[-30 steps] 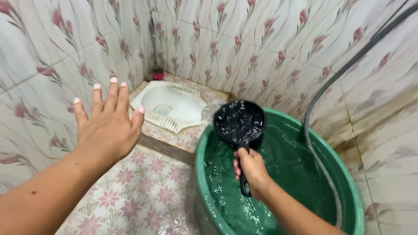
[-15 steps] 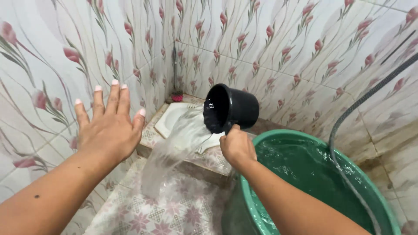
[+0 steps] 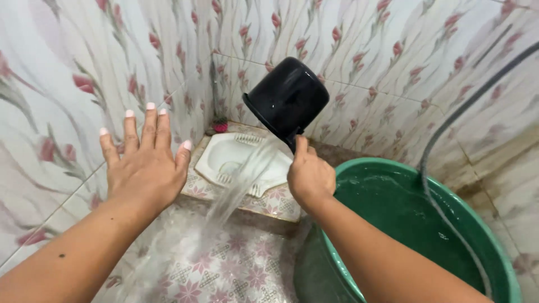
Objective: Cleaning the floor and squat toilet area in a bathroom using a mop and water from a bucket.
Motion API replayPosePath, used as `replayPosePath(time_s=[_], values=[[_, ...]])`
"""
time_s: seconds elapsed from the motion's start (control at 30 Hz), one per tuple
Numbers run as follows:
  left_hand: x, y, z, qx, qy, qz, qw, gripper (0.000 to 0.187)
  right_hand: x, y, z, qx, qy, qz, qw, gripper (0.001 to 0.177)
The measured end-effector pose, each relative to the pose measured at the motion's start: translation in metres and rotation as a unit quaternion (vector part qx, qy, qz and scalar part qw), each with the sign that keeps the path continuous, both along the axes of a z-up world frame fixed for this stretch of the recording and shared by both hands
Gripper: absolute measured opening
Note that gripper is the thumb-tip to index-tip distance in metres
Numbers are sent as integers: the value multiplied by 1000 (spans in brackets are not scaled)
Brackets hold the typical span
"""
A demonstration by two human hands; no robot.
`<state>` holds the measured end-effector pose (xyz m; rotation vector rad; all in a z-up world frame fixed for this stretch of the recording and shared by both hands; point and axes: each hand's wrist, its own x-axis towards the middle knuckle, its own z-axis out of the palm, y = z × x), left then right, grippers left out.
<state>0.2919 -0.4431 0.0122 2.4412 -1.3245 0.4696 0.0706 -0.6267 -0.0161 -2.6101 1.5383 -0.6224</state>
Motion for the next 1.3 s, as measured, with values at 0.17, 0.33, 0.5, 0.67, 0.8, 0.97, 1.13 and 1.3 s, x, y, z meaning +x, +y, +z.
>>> replayPosePath(time_s=[0.17,0.33,0.5,0.67,0.8,0.97,1.13,1.3], values=[[-18,-29,4,-6,-2,-35,999,75,-4,-52,-16,172,-246,33,953,41],[-51,-64,6,-6,18,-73,997,76,-26,-57,4,421,-480,40,769,17],[-81,-90,-16,-10,46,-116,992,73,-91,-65,-9,377,-467,-15,800,16],[-113,-119,-33,21,48,-143,988,73,-178,-89,-54,368,-444,-121,808,17],[-144,-150,-37,26,49,-187,981,74,-236,-91,-81,364,-386,-200,824,19],[-178,-182,-48,35,52,-221,973,75,-285,-94,-122,358,-320,-246,842,28],[-206,-208,-63,53,54,-248,966,74,-320,-86,-160,360,-237,-287,855,40],[-225,-217,-79,70,67,-270,958,75,-319,-62,-172,421,-178,-300,837,48]])
